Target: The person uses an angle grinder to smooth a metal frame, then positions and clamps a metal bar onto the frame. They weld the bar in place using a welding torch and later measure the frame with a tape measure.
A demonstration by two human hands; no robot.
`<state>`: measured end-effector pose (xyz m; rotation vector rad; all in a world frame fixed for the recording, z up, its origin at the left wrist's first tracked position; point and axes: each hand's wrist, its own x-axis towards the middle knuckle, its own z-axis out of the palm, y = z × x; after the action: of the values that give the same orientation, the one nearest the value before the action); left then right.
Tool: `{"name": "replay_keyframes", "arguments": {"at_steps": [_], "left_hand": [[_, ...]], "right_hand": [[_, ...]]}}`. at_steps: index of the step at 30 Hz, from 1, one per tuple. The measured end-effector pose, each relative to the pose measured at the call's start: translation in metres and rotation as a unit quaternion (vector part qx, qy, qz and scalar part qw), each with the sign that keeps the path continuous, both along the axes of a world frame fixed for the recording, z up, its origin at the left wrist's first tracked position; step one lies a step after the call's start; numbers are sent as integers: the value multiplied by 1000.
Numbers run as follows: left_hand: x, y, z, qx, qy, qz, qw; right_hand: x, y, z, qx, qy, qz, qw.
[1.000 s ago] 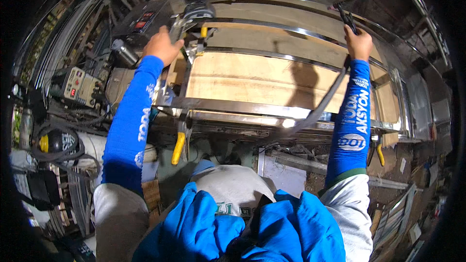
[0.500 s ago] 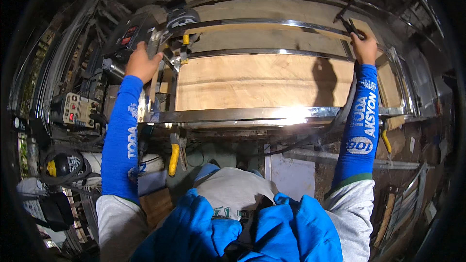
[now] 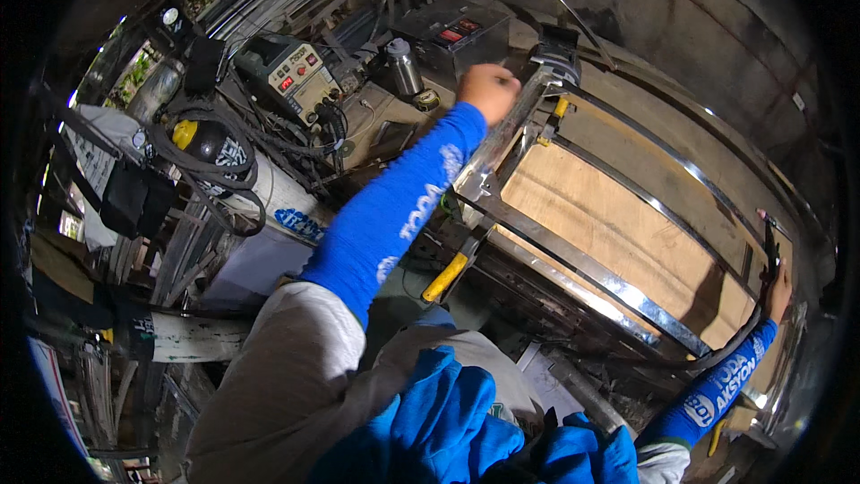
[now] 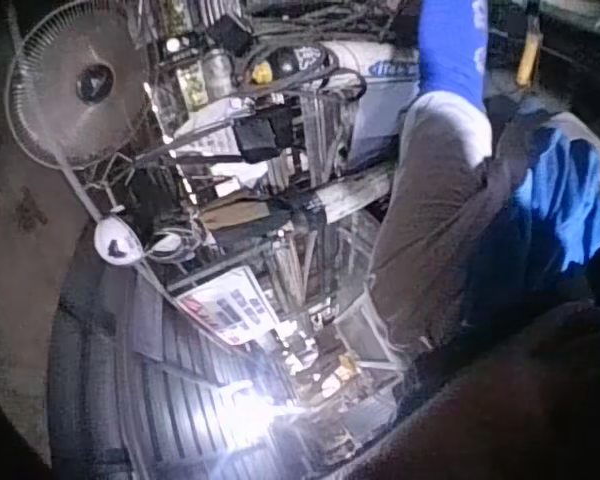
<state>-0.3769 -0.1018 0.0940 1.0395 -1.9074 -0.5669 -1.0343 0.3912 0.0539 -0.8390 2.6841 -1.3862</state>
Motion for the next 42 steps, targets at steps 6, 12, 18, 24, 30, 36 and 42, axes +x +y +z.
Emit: {"name": "replay_keyframes", "arguments": {"at_steps": [6, 12, 18, 24, 30, 36, 42], "left_hand": [[117, 2, -46, 388, 253, -99, 881], [334, 126, -136, 395, 199, 186, 878], [307, 124, -190, 308, 173, 200, 914], [204, -57, -204, 227, 55, -8, 972], [93, -222, -302, 114, -179, 5, 977], [-6, -202, -277, 143, -531, -110, 828], [-14, -247, -273, 121, -605, -198, 762]], "right_hand": [[7, 139, 61, 306, 329, -11, 893], [336, 30, 134, -77, 168, -71, 980], [466, -98, 70, -95, 16, 26, 995], [471, -135, 36, -35, 24, -61, 997], [472, -155, 46, 15, -4, -60, 998], [479, -142, 38, -8, -36, -108, 994], [487, -154, 48, 21, -26, -95, 995]]}}
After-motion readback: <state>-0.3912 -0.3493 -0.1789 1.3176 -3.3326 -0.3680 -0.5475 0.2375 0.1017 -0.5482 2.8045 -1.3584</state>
